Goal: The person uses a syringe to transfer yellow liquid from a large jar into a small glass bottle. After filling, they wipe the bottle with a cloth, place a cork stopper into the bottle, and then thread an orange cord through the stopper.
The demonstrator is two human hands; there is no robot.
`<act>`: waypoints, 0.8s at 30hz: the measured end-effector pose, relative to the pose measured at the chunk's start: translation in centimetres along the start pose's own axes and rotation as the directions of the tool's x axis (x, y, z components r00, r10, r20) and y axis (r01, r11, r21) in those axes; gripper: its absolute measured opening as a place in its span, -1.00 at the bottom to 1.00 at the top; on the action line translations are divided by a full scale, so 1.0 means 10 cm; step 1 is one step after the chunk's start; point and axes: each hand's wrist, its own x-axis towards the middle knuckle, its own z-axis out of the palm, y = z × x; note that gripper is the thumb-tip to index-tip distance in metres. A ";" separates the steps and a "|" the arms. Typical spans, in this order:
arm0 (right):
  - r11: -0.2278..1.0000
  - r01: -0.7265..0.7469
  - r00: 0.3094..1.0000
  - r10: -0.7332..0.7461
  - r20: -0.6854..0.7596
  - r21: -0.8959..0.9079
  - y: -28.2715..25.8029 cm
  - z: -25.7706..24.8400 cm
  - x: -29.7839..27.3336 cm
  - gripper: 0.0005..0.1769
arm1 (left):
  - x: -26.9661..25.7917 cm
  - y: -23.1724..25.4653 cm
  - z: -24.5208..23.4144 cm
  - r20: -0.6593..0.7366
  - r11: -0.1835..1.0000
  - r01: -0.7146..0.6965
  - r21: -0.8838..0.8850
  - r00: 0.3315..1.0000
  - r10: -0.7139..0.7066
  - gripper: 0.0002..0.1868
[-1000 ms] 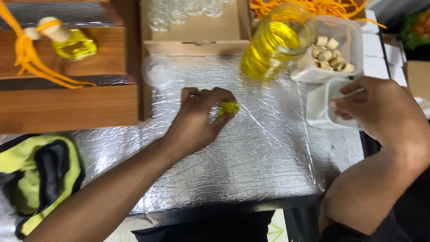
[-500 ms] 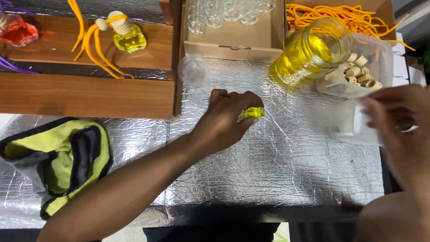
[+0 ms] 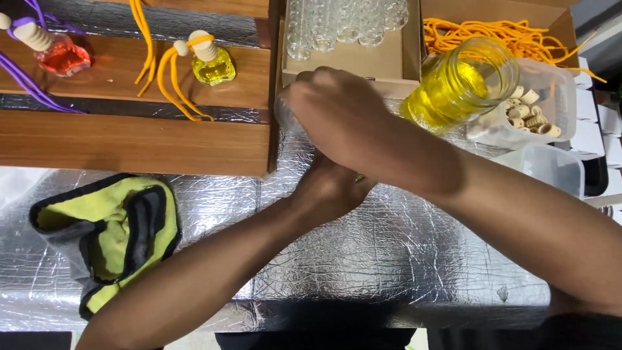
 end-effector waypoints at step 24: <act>0.966 0.080 0.950 0.001 -0.312 0.246 0.23 -0.05 -0.11 -0.89 | 0.02 -0.22 0.12 0.085 0.971 0.088 0.224 0.990 -0.110 -0.56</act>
